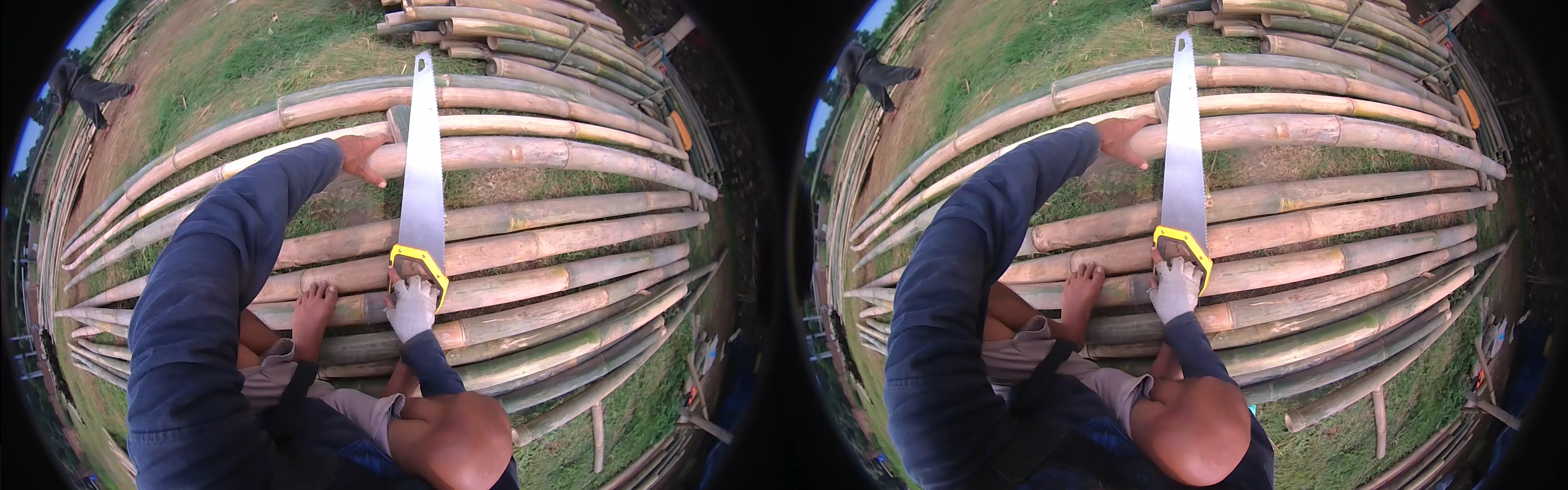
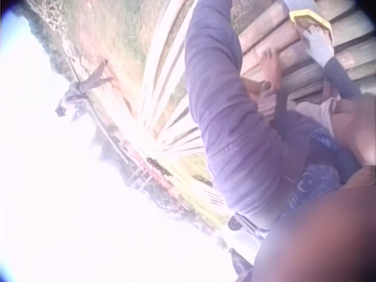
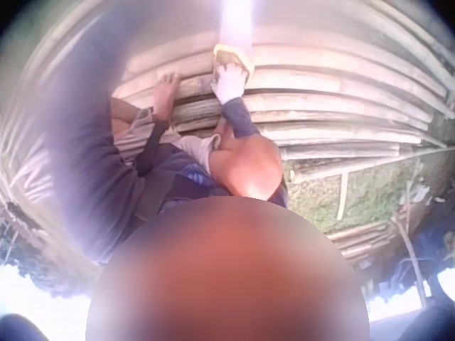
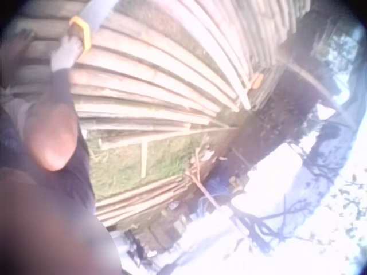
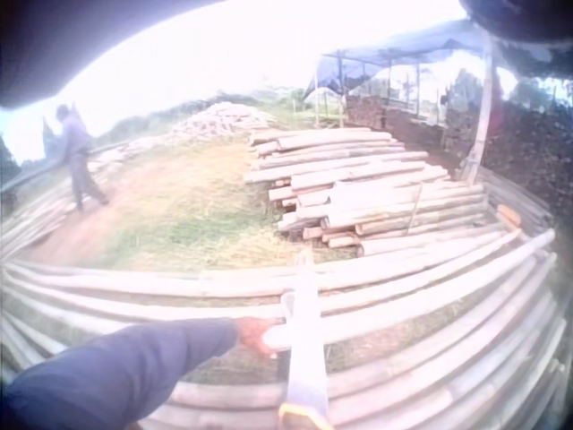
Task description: The person measures bamboo poles with a tape measure and cuts them to length using a hand saw. The person repeatedly measures, marks, and saws through individual poles laid on the ground.
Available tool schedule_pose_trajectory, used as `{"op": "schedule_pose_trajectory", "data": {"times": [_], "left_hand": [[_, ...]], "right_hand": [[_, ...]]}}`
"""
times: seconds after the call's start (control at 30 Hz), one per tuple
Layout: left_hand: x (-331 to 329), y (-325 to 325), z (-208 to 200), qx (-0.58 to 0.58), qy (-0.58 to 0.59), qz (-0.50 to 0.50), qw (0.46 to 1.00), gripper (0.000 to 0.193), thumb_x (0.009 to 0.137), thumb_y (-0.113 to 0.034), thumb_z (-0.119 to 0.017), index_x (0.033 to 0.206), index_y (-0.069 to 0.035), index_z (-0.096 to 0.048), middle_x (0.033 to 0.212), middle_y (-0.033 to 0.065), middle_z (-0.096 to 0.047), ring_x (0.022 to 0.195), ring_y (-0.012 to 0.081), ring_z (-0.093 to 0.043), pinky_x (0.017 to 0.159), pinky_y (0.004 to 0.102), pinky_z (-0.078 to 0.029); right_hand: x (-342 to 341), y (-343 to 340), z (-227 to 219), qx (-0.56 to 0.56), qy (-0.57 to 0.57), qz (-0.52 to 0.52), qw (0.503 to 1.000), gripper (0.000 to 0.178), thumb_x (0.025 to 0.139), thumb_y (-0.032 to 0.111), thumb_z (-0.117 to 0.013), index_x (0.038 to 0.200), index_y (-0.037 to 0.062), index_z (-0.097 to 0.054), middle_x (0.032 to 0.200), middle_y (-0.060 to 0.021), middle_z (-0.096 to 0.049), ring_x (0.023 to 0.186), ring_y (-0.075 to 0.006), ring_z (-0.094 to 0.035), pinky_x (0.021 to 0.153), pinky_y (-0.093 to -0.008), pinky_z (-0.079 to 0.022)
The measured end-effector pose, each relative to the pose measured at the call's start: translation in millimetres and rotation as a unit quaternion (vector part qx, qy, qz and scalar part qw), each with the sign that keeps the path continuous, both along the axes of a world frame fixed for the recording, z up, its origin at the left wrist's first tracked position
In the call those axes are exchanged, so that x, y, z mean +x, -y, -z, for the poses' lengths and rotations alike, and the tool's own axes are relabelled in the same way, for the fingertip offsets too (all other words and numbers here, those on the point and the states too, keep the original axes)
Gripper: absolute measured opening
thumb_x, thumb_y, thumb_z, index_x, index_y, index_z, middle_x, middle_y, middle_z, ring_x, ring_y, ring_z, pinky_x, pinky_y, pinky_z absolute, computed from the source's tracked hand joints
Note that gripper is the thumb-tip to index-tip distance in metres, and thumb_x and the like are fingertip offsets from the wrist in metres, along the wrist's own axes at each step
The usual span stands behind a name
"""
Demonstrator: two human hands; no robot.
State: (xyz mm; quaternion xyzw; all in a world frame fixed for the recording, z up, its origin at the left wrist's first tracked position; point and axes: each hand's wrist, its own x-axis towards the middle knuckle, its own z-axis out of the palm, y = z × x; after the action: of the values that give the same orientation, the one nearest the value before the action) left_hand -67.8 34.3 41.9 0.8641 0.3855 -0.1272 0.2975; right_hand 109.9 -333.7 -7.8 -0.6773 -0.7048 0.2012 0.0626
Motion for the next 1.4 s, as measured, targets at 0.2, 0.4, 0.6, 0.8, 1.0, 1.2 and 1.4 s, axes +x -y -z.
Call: {"op": "schedule_pose_trajectory", "data": {"times": [0.2,0.4,0.6,0.8,1.0,1.2,1.4], "left_hand": [[2.6,9.1,-2.5,0.033,0.027,0.003,0.999,0.124,0.074,-0.069,-0.089,0.165,-0.013,-0.026,0.147,0.0322,-0.058,0.134,0.0503,-0.059,0.115,0.0528,-0.045],[29.2,31.0,-3.7,-0.007,0.212,-0.088,0.973,0.100,0.081,-0.053,-0.092,0.154,-0.012,-0.035,0.142,0.0285,-0.061,0.133,0.0464,-0.061,0.114,0.0515,-0.046],[53.6,62.6,8.3,0.196,0.153,-0.132,0.960,0.094,0.076,-0.043,-0.095,0.147,-0.015,-0.040,0.137,0.0268,-0.062,0.128,0.0441,-0.062,0.109,0.0532,-0.047],[66.2,56.3,10.7,0.219,0.186,-0.080,0.955,0.086,0.078,-0.038,-0.093,0.144,-0.017,-0.042,0.136,0.0231,-0.064,0.126,0.0447,-0.063,0.103,0.0537,-0.051],[66.7,51.9,16.9,0.254,0.168,-0.040,0.952,0.092,0.080,-0.044,-0.090,0.152,-0.015,-0.041,0.130,0.0204,-0.061,0.120,0.0432,-0.065,0.099,0.0534,-0.055],[64.5,50.6,17.0,0.273,0.156,-0.013,0.949,0.087,0.083,-0.048,-0.087,0.153,-0.016,-0.045,0.124,0.0187,-0.060,0.116,0.0409,-0.067,0.093,0.0517,-0.058],[65.4,51.0,15.7,0.267,0.159,-0.016,0.950,0.087,0.081,-0.046,-0.089,0.151,-0.014,-0.047,0.126,0.0168,-0.060,0.116,0.0396,-0.067,0.094,0.0498,-0.057]], "right_hand": [[33.7,18.7,-58.7,0.042,-0.167,-0.057,0.983,0.084,0.085,0.037,-0.087,0.159,0.0179,-0.052,0.111,-0.0212,-0.060,0.100,-0.0431,-0.062,0.088,-0.0535,-0.051],[108.5,42.7,-144.1,0.203,-0.582,0.187,0.765,0.090,0.086,0.028,-0.088,0.159,0.0029,-0.041,0.099,-0.0046,-0.057,0.084,-0.0095,-0.054,0.077,-0.0281,-0.048],[79.9,18.1,-141.6,0.168,-0.555,0.249,0.775,0.066,0.096,0.004,-0.074,0.153,0.0057,-0.043,0.097,-0.0045,-0.059,0.078,-0.0082,-0.057,0.074,-0.0254,-0.050],[47.6,-20.2,-121.1,0.244,-0.436,0.238,0.833,0.063,0.091,0.005,-0.081,0.147,0.0027,-0.053,0.128,-0.0103,-0.059,0.099,-0.0168,-0.056,0.094,-0.0343,-0.050],[49.0,-21.1,-107.4,0.232,-0.402,0.184,0.866,0.068,0.086,0.000,-0.086,0.146,0.0028,-0.055,0.131,-0.0113,-0.060,0.103,-0.0196,-0.057,0.096,-0.0355,-0.049],[49.7,0.7,-108.0,0.174,-0.472,0.205,0.840,0.070,0.085,-0.001,-0.086,0.147,0.0017,-0.054,0.128,-0.0139,-0.063,0.109,-0.0222,-0.061,0.101,-0.0371,-0.050],[41.7,-10.6,-116.2,0.195,-0.421,0.201,0.863,0.068,0.088,-0.004,-0.081,0.149,0.0017,-0.051,0.128,-0.0159,-0.064,0.110,-0.0222,-0.063,0.100,-0.0356,-0.051]]}}
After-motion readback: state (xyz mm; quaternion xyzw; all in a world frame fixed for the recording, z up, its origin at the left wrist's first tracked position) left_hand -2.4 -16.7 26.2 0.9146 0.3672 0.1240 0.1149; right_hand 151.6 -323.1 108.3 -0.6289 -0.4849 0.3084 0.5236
